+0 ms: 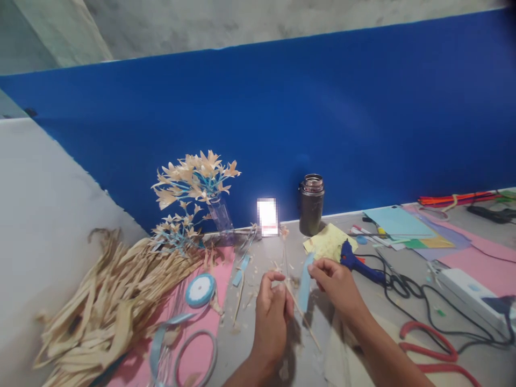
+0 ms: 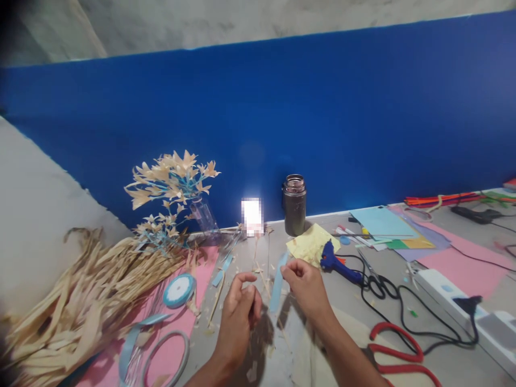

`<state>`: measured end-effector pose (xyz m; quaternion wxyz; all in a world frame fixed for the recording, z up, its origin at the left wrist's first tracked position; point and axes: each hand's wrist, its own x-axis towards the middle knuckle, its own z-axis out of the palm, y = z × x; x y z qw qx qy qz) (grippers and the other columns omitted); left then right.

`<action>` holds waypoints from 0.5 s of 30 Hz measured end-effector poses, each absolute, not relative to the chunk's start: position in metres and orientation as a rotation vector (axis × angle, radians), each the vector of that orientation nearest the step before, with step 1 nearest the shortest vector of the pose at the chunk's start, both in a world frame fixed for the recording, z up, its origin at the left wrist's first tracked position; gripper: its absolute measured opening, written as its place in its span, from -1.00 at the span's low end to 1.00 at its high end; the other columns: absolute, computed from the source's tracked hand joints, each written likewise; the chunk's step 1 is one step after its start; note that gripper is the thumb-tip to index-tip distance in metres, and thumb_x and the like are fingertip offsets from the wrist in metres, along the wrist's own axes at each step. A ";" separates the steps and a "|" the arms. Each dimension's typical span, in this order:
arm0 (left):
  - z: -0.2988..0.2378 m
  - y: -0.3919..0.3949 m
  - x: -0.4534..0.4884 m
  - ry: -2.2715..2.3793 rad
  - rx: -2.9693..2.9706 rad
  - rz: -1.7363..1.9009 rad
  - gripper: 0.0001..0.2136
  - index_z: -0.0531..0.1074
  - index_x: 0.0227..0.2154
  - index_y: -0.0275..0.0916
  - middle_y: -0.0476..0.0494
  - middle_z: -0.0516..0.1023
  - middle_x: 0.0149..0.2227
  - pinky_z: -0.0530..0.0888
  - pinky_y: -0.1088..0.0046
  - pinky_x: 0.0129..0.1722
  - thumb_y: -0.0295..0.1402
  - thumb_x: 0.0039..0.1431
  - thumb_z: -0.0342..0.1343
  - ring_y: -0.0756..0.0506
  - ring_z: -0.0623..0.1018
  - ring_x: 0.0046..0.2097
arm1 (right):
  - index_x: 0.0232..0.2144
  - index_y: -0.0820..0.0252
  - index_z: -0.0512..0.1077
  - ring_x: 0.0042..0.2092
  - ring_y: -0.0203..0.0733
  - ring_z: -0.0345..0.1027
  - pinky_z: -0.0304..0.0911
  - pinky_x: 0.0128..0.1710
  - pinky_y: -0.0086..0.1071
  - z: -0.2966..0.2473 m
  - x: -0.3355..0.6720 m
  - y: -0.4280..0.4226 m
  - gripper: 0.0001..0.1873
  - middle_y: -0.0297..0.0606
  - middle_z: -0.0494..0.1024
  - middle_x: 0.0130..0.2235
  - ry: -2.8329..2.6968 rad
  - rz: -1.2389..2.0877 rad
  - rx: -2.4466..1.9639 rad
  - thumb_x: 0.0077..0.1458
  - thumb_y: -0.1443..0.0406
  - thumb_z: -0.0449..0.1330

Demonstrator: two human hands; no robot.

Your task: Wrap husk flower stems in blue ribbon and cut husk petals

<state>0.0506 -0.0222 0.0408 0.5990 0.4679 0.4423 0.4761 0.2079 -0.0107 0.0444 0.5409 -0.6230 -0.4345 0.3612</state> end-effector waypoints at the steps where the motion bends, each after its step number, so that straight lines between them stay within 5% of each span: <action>1: 0.040 -0.024 0.052 1.004 1.090 1.076 -0.67 0.32 -0.23 -0.16 0.12 0.27 -0.65 0.10 0.60 -0.59 0.02 0.24 0.05 0.05 0.17 -0.59 | -0.61 0.16 0.36 -0.54 -0.30 0.10 0.01 -0.50 -0.39 0.045 0.207 -0.010 -0.68 -0.43 0.29 -0.63 -1.043 0.856 -1.492 -0.06 0.06 0.22; 9: 0.026 -0.026 0.062 0.968 0.937 0.995 -0.63 0.29 -0.43 -0.20 0.15 0.19 -0.58 0.08 0.63 -0.61 -0.05 0.03 0.28 0.13 0.07 -0.60 | -0.61 0.17 0.37 -0.59 -0.36 -0.01 -0.12 -0.56 -0.41 0.049 0.204 -0.012 -0.69 -0.48 0.24 -0.66 -0.953 1.044 -1.389 -0.09 0.07 0.27; 15: 0.018 -0.027 0.063 0.990 0.919 0.966 -0.65 0.29 -0.42 -0.19 0.16 0.18 -0.59 0.10 0.62 -0.61 -0.06 0.04 0.27 0.13 0.07 -0.62 | -0.57 0.18 0.39 -0.59 -0.38 -0.03 -0.14 -0.56 -0.43 0.047 0.204 -0.013 -0.67 -0.49 0.24 -0.65 -0.881 1.092 -1.304 -0.12 0.07 0.34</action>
